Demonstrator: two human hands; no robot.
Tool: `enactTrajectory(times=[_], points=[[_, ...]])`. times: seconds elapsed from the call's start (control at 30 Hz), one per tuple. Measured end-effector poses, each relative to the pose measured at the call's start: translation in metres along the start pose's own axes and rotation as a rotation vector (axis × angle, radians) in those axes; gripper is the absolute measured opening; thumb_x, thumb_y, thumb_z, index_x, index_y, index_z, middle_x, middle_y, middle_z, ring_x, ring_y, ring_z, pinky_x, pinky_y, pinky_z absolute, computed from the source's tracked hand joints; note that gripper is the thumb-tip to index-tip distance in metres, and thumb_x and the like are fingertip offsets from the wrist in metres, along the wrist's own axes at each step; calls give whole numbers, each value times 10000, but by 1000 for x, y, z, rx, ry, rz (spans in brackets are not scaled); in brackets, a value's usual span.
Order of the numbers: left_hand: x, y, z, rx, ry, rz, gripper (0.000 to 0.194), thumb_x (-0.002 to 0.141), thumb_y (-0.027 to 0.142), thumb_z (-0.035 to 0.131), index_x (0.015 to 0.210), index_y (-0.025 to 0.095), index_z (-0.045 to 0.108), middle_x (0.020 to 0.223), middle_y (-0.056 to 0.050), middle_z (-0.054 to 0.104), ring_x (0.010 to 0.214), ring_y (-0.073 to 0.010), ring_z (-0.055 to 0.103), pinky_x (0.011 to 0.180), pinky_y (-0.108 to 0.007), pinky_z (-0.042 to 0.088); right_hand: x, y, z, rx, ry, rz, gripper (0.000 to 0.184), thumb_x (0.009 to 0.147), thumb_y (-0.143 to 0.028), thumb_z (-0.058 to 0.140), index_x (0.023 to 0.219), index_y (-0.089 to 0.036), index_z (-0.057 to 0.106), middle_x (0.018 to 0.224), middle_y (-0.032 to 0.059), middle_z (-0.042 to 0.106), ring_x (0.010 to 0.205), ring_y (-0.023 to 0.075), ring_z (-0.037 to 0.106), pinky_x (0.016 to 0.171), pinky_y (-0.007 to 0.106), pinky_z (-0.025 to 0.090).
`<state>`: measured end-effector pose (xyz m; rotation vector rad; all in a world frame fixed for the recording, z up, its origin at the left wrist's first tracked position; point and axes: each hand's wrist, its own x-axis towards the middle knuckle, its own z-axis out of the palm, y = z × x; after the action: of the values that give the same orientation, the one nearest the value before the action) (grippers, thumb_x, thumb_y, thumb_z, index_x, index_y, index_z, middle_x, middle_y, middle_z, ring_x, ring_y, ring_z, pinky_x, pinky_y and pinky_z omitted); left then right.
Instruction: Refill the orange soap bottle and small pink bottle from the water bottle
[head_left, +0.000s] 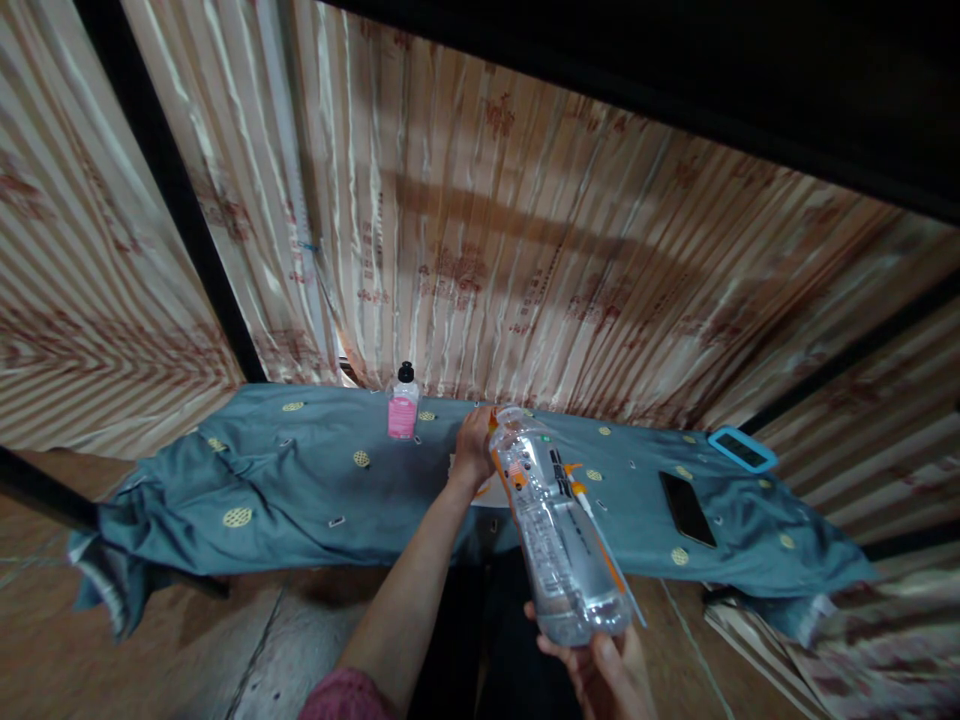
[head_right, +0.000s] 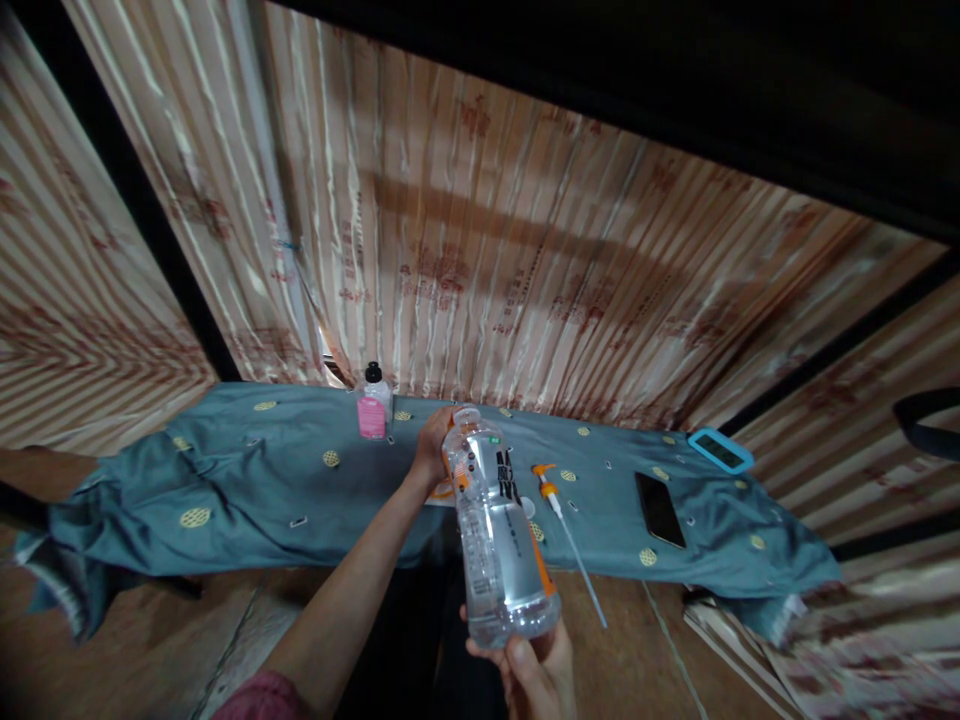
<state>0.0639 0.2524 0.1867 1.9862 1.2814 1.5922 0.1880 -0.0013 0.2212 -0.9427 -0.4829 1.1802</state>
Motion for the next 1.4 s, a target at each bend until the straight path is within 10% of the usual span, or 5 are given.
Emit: enactTrajectory(times=[1.4], points=[[1,0,-2,43,-26,-4,161,909,356,676,942,200,696,984,-85,750,968,-267,697,892,-402,556,2,1,-2,-10,-24,0,465,590,-498,1025,935,-262,822,892,86,897,761,317,862,591,320,689]])
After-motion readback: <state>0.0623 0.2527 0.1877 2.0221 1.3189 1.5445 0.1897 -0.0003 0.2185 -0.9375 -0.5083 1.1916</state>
